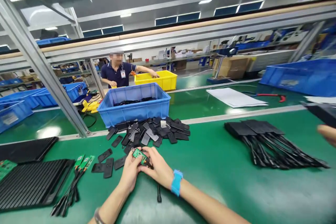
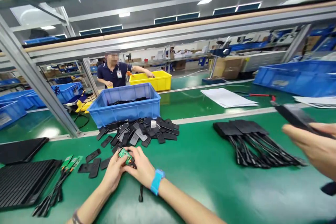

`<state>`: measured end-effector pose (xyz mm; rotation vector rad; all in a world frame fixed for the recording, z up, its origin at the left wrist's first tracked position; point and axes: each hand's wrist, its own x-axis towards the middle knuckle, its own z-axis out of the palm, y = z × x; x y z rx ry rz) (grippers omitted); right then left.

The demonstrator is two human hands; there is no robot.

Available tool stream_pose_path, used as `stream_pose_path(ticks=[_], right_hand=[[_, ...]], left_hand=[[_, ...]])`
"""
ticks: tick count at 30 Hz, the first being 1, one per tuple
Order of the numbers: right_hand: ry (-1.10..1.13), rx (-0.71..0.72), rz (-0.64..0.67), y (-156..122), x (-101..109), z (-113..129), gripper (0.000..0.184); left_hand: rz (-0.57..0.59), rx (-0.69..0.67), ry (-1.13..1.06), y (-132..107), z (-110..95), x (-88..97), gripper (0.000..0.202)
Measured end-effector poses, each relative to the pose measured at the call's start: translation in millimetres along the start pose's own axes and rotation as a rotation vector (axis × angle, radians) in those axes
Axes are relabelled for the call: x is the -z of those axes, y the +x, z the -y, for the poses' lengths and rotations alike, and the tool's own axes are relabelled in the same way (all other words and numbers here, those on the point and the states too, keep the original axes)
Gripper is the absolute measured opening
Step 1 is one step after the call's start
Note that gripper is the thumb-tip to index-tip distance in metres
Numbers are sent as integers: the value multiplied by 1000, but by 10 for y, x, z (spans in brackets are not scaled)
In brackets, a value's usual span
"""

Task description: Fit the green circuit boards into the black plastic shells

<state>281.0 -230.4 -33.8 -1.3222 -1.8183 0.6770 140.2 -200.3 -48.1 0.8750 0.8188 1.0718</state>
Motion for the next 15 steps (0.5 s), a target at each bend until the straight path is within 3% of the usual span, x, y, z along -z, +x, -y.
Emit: stream_pose_path(ticks=[3, 6, 11, 15], right_hand=[[219, -135, 17, -24, -101, -113, 43], [423, -266, 102, -38, -126, -202, 28], [417, -289, 135, -53, -94, -187, 26], [427, -293, 155, -54, -77, -132, 26]], left_hand=[[-100, -22, -110, -49, -62, 17, 44], [-130, -34, -122, -76, -112, 15, 43], [-110, -49, -44, -141, -116, -26, 38], [-125, -159, 161, -192, -121, -26, 30]])
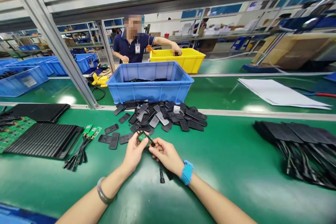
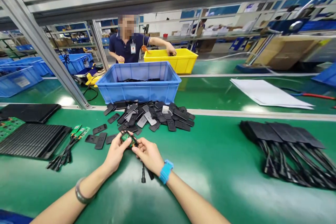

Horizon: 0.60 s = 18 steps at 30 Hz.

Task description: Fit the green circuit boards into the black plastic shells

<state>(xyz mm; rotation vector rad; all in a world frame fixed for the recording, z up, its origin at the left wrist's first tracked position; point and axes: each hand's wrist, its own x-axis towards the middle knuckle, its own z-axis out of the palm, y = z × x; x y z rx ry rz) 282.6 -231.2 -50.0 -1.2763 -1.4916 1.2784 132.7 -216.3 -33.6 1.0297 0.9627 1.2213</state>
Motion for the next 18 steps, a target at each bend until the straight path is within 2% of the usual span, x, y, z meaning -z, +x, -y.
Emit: stream_pose_path(ticks=[2, 6, 9, 11, 13, 15, 16, 18], right_hand=[[31, 3, 36, -28, -21, 18, 27], [88, 44, 37, -128, -88, 50, 28], [26, 122, 115, -117, -56, 96, 27], [-138, 190, 114, 4, 39, 164, 30], [-388, 262, -21, 219, 160, 272, 33], [-679, 340, -149, 487, 249, 395, 22], [-816, 368, -154, 623, 269, 451, 28], [-1047, 418, -78, 860, 266, 533, 55]], left_hand=[[20, -25, 50, -21, -2, 11, 28], [130, 154, -145, -57, 8, 9, 29], [45, 182, -255, -46, -1, 5, 28], [-53, 177, -328, -16, -21, 14, 30], [-127, 189, -391, 17, -41, 29, 35], [-172, 202, -412, 40, -46, 41, 39], [-179, 207, -415, 46, -41, 43, 40], [-149, 214, -423, 52, -19, 42, 40]])
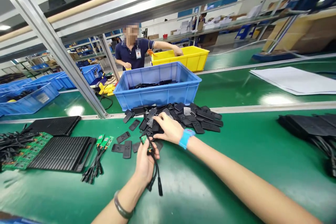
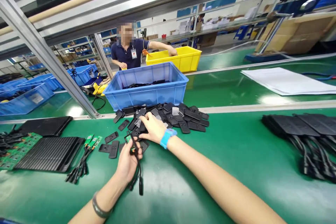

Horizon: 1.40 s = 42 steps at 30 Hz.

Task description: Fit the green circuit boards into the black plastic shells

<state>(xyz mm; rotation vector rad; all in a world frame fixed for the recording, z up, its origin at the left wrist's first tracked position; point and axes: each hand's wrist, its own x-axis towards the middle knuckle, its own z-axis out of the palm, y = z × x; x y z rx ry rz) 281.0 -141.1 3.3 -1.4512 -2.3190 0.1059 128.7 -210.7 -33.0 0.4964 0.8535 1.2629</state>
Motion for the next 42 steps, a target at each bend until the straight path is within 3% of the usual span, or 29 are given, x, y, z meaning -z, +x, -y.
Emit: stream_pose_path(ticks=[1, 3, 4, 6, 9, 11, 14, 18, 23, 33, 38, 42], right_hand=[[-71, 53, 52, 94, -9, -4, 58], [-141, 141, 129, 201, -25, -5, 38], [-137, 158, 126, 213, -25, -6, 25], [-35, 136, 5, 157, -8, -10, 18], [369, -31, -347, -75, 20, 4, 7], [765, -181, -475, -269, 6, 37, 8], [1216, -342, -468, -519, -67, 92, 27], [1410, -452, -414, -678, -148, 135, 34], [1440, -428, -271, -713, -139, 215, 33], [1103, -401, -311, -746, -140, 327, 20], [1152, -409, -291, -733, -189, 279, 26], [1312, -421, -155, -718, -194, 233, 37]], left_hand=[[31, 11, 0, 4, 13, 3, 39], [84, 27, 20, 12, 39, 10, 42], [100, 26, 46, 15, 48, 13, 44], [114, 14, 125, 18, 60, 19, 48], [148, 0, 248, 11, 64, 23, 48], [181, -7, 306, -2, 64, 22, 47], [200, -42, 377, -25, 65, 17, 44], [221, -37, 416, -25, 62, 11, 48], [285, -8, 409, 17, 79, 39, 54], [394, 16, 511, -32, 97, 52, 58], [355, -42, 618, -10, 94, 62, 49], [408, -26, 649, -8, 90, 88, 54]])
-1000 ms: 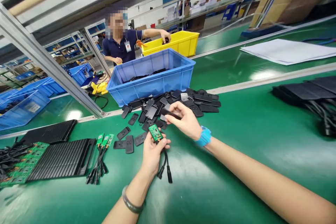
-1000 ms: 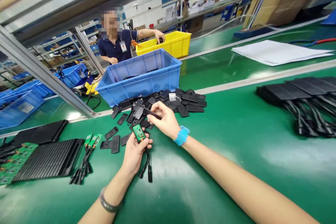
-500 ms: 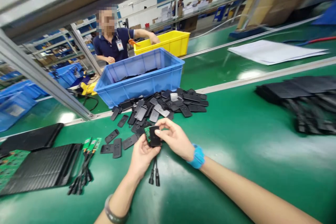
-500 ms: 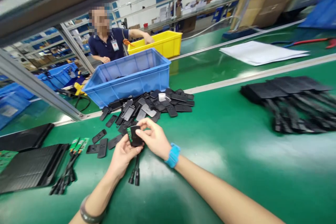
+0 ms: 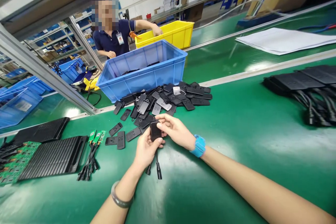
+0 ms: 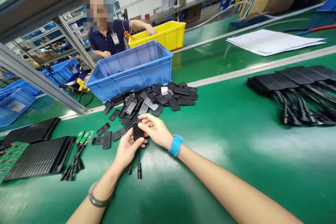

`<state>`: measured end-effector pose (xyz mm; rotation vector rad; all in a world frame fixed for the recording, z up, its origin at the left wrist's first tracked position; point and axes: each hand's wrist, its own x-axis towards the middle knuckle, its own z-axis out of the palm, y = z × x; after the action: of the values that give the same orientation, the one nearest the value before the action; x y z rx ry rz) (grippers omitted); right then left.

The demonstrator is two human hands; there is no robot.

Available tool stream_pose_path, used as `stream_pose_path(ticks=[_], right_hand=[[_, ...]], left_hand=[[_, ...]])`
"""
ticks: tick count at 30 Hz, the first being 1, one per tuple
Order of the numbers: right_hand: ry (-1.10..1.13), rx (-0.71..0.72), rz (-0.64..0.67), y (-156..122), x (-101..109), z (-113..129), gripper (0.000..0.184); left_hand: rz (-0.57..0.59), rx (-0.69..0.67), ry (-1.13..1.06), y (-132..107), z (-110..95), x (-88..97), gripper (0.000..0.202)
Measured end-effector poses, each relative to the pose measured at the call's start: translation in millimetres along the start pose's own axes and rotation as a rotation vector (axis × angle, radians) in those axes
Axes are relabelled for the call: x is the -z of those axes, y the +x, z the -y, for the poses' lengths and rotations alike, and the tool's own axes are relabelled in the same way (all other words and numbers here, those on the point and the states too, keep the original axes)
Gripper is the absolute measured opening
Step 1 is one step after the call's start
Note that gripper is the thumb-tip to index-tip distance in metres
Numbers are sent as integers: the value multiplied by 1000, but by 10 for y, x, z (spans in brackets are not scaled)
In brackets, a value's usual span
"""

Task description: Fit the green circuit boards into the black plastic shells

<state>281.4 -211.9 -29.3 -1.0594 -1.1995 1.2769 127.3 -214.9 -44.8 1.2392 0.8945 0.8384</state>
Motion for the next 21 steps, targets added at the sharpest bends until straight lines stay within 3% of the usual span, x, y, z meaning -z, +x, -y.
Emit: stream_pose_path(ticks=[4, 9, 12, 14, 16, 18, 21], right_hand=[[-9, -12, 98, 28, 37, -8, 42], [-139, 26, 29, 73, 2, -89, 41], [-504, 174, -70, 10, -112, -104, 41], [-835, 309, -109, -72, -213, -82, 55], [-1062, 328, -98, -119, -272, -40, 64], [-1154, 324, -51, -90, -199, 37, 62], [-1274, 189, -118, 11, 247, 295, 57]], left_hand=[[31, -23, 49, -16, 15, -8, 59], [-21, -17, 100, 4, 37, -58, 53], [-109, -17, 17, 5, 87, -53, 66], [-175, -21, -21, -24, 141, -26, 84], [-183, 17, -19, -58, 197, 6, 101], [-99, 17, -7, -73, 232, 24, 104], [12, -84, 66, -56, 194, 29, 89]])
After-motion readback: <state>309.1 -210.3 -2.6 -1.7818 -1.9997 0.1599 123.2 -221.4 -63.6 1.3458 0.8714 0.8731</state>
